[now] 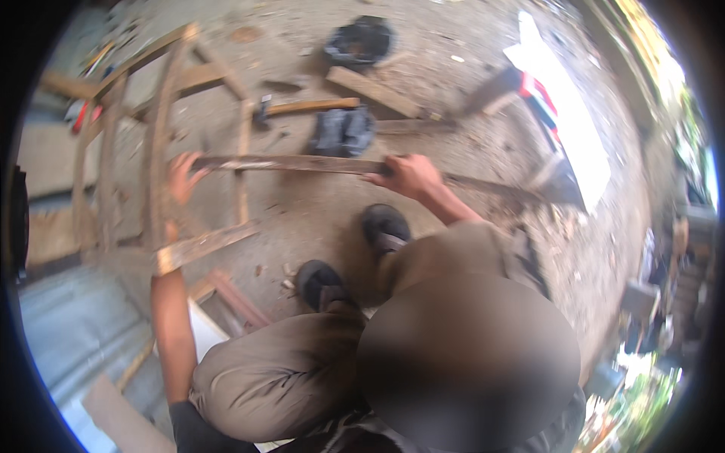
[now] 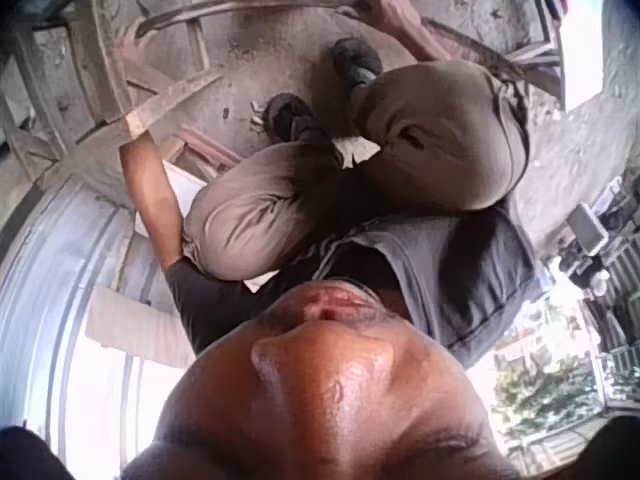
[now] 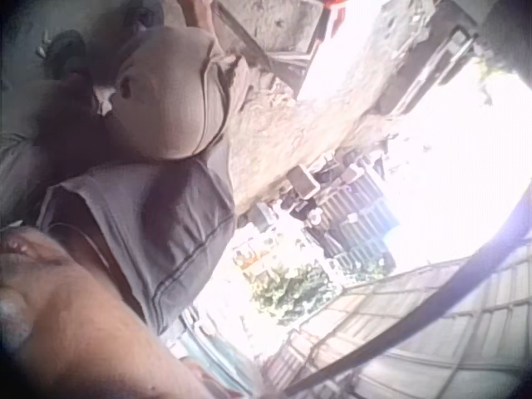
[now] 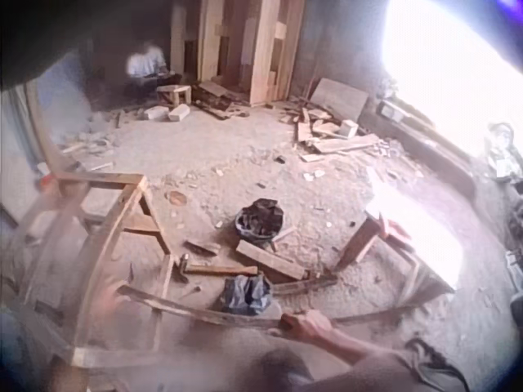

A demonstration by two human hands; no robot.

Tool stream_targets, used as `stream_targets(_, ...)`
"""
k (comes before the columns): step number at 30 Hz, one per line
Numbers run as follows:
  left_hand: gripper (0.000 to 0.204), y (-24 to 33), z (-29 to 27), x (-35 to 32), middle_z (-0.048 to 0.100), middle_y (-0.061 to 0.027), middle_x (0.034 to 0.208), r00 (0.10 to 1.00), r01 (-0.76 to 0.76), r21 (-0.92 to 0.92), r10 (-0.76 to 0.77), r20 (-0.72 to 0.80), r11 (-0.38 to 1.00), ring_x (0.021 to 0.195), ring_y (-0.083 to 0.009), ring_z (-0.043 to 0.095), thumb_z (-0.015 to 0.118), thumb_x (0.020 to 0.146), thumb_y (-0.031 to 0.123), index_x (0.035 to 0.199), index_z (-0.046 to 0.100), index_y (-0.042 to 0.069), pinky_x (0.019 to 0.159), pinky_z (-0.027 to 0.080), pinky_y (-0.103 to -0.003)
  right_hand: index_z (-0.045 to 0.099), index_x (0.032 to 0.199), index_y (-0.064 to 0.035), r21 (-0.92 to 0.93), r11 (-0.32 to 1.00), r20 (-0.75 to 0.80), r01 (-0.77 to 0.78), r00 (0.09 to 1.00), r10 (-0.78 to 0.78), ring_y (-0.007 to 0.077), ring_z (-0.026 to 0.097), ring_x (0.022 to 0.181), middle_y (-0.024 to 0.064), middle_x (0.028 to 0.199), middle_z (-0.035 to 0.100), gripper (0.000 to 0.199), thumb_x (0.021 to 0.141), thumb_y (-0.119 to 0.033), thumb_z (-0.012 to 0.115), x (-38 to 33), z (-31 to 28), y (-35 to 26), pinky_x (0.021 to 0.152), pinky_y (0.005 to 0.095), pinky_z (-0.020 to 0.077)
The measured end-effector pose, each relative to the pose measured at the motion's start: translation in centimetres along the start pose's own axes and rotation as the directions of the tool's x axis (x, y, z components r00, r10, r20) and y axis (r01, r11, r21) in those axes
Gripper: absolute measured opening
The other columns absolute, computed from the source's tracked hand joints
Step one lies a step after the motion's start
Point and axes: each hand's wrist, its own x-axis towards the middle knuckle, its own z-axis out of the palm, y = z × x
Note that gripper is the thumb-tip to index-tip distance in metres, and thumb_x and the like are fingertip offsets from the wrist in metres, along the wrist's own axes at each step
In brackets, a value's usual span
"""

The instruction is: The person uses a hammer to strike a wooden frame, then picks up a metal bar and a hand saw. They position the bar against the frame and use the saw to cut a wooden slat, removing a piece from the structure.

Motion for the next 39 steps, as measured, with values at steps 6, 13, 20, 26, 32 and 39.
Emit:
stream_targets(6, 0.041, 5.1, -0.6, 2.8, 0.06, -0.0147, 0.114, 0.986, -0.009, 0.142, -0.016, 0.169, 0.99, 0.108, -0.037, 0.056, 0.073, 0.083, 0.017, 0.121, 0.059, 0.005, 0.092, 0.044, -0.045, 0.066, 0.078, -0.0084, -0.006, 0.997, -0.099, 0.078, 0.992, -0.079, 0.0358, 0.066, 0.064, 0.0143, 0.064, 0.065, 0.066, 0.081, -0.073, 0.056, -1.2, -1.1, 3.3, 0.059, 0.0446, 0.0537)
stream_targets(13, 0.039, 4.8, -2.0, 2.7, 0.059, -0.0147, 0.118, 0.979, 0.007, 0.093, -0.026, 0.2, 0.996, 0.113, -0.0355, 0.054, 0.071, 0.086, 0.016, 0.121, 0.058, 0.004, 0.095, 0.043, -0.043, 0.062, 0.074, -0.0093, -0.015, 0.996, -0.126, 0.083, 0.988, -0.084, 0.0354, 0.064, 0.06, 0.0133, 0.059, 0.061, 0.062, 0.082, -0.071, 0.058, -1.8, -1.7, 1.7, 0.056, 0.0451, 0.0515)
stream_targets(20, 0.037, 5.1, -2.7, 2.8, 0.059, -0.0145, 0.12, 0.98, 0.053, 0.037, -0.059, 0.191, 0.998, 0.113, -0.0352, 0.055, 0.07, 0.087, 0.013, 0.121, 0.059, 0.004, 0.096, 0.042, -0.043, 0.062, 0.072, -0.0082, 0.002, 0.996, -0.118, 0.091, 0.989, -0.091, 0.0368, 0.063, 0.058, 0.0143, 0.057, 0.06, 0.067, 0.078, -0.075, 0.059, -2.0, -4.1, 1.0, 0.055, 0.0458, 0.0514)
stream_targets(26, 0.036, 5.3, -3.2, 2.9, 0.058, -0.0145, 0.12, 0.981, 0.024, 0.028, -0.029, 0.192, 0.999, 0.113, -0.0354, 0.054, 0.069, 0.087, 0.011, 0.121, 0.059, 0.003, 0.096, 0.042, -0.044, 0.067, 0.079, -0.0074, 0.002, 1.0, -0.071, 0.03, 0.997, -0.03, 0.0367, 0.067, 0.065, 0.0167, 0.065, 0.064, 0.071, 0.077, -0.078, 0.055, -3.0, -4.9, 0.0, 0.059, 0.0459, 0.0541)
stream_targets(32, 0.036, 3.9, -3.9, 2.2, 0.057, -0.0138, 0.122, 0.976, -0.044, 0.148, 0.011, 0.217, 0.988, 0.117, -0.0337, 0.052, 0.068, 0.089, 0.015, 0.122, 0.058, 0.006, 0.097, 0.041, -0.043, 0.063, 0.071, -0.007, 0.038, 0.995, -0.15, 0.088, 0.985, -0.081, 0.0366, 0.064, 0.059, 0.0147, 0.059, 0.061, 0.069, 0.076, -0.076, 0.06, -2.1, -5.3, 0.3, 0.056, 0.0453, 0.0516)
stream_targets(39, 0.039, 2.1, -6.2, -0.1, 0.057, -0.0142, 0.126, 0.989, 0.146, -0.081, -0.147, -0.01, 0.986, 0.123, -0.0304, 0.049, 0.065, 0.088, 0.016, 0.125, 0.057, 0.006, 0.107, 0.035, -0.043, 0.066, 0.076, -0.0056, 0.155, 0.981, -0.249, 0.118, 0.966, -0.076, 0.0347, 0.067, 0.065, 0.0148, 0.063, 0.064, 0.064, 0.074, -0.07, 0.068, -1.5, -3.1, -0.1, 0.059, 0.044, 0.0535)
